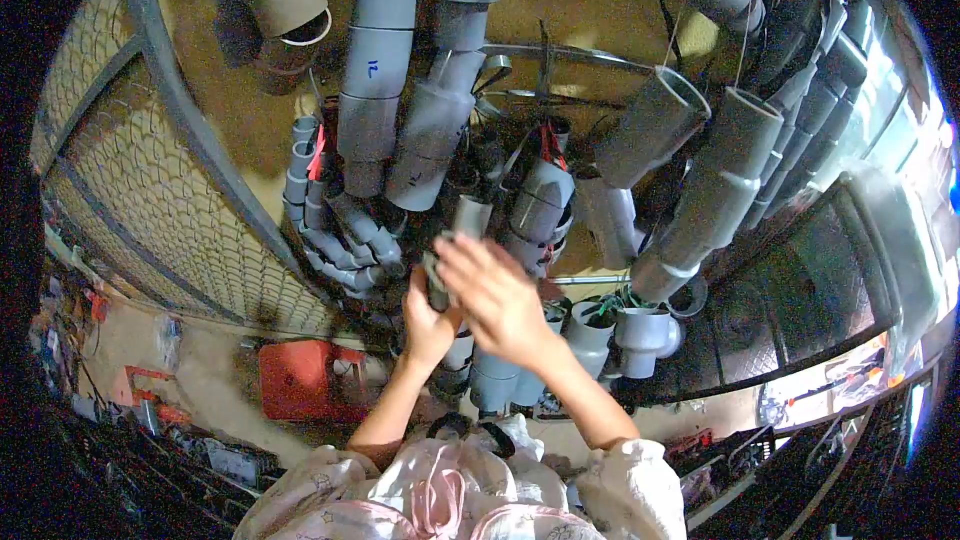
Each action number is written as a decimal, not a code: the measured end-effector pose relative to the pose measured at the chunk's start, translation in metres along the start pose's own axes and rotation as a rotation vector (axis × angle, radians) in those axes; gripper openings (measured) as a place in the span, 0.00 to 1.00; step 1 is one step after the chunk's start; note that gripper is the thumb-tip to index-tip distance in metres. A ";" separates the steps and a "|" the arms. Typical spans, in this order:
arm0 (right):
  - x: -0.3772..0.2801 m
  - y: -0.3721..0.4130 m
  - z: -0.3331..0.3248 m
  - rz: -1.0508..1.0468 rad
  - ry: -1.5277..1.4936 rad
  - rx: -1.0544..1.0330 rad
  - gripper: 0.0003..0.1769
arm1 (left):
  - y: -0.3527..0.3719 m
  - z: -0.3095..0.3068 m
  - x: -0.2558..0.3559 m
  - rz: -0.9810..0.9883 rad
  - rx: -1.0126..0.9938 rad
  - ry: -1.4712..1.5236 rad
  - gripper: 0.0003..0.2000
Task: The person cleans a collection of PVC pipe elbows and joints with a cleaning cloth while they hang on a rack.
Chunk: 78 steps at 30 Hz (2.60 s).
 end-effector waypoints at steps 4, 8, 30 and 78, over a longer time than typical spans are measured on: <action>0.008 0.008 -0.004 -0.010 0.170 -0.065 0.25 | 0.000 0.005 0.003 -0.040 -0.055 0.075 0.20; 0.034 -0.032 -0.035 0.189 0.241 0.097 0.20 | 0.015 0.016 -0.003 -0.055 -0.038 0.120 0.22; -0.019 0.006 0.020 -0.058 0.090 -0.149 0.22 | 0.009 0.006 0.001 0.165 -0.105 -0.246 0.22; 0.025 -0.037 -0.194 0.177 -0.704 0.764 0.26 | -0.061 0.114 0.126 0.095 -0.686 0.363 0.31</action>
Point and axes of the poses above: each hand's wrist, its own y-axis away from the middle knuckle, its own z-axis out of the palm, x = y × z, the point moved 10 cm from there along -y, towards the middle knuckle, and after that the axes turned 11 degrees about z, right-handed, at the moved point
